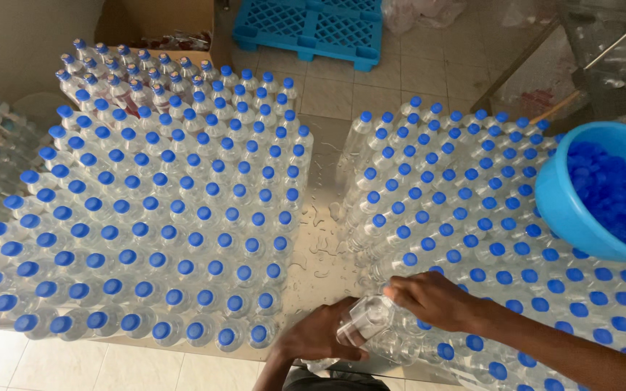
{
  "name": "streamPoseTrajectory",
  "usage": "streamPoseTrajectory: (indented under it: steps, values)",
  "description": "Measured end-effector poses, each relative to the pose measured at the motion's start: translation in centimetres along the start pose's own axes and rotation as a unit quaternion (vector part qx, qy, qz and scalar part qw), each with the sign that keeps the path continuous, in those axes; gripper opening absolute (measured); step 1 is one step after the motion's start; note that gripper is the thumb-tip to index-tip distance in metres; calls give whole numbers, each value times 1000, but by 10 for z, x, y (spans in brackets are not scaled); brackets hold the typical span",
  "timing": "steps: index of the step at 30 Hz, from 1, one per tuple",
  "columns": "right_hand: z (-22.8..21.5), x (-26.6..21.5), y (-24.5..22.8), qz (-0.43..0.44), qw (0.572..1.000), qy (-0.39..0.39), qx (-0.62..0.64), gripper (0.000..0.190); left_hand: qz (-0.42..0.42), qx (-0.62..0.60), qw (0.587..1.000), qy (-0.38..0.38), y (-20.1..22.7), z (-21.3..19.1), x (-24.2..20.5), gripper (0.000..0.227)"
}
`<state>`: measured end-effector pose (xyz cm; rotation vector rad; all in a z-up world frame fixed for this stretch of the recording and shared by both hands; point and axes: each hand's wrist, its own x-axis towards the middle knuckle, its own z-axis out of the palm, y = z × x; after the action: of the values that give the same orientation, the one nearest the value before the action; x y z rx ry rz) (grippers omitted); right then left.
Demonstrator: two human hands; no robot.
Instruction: The person repeatedly picks up clear plastic water bottles from a large floor arrangement and screws blue caps onto them. The capped bottles are placed back into the arrangement, while a blue bucket filled with caps sits nearby.
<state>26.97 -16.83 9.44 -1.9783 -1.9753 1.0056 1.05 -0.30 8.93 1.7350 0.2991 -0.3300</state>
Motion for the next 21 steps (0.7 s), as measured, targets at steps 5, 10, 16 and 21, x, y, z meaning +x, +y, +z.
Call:
streamPoseTrajectory:
  steps: [5,10,16,21]
  values:
    - [-4,0,-19,166,973,-41,153,64,-28,-28,999,-13,-4,0,-2,80]
    - [-17,-6,-34,-395,834,201,-328,63,111,-364,871,-312,-81,18,17,83]
    - [-14,10,-64,-472,842,184,-188,42,191,-225,876,-383,-145,63,77,131]
    - [10,37,1,4,993,56,101,66,21,-215,972,-93,-20,7,0,69]
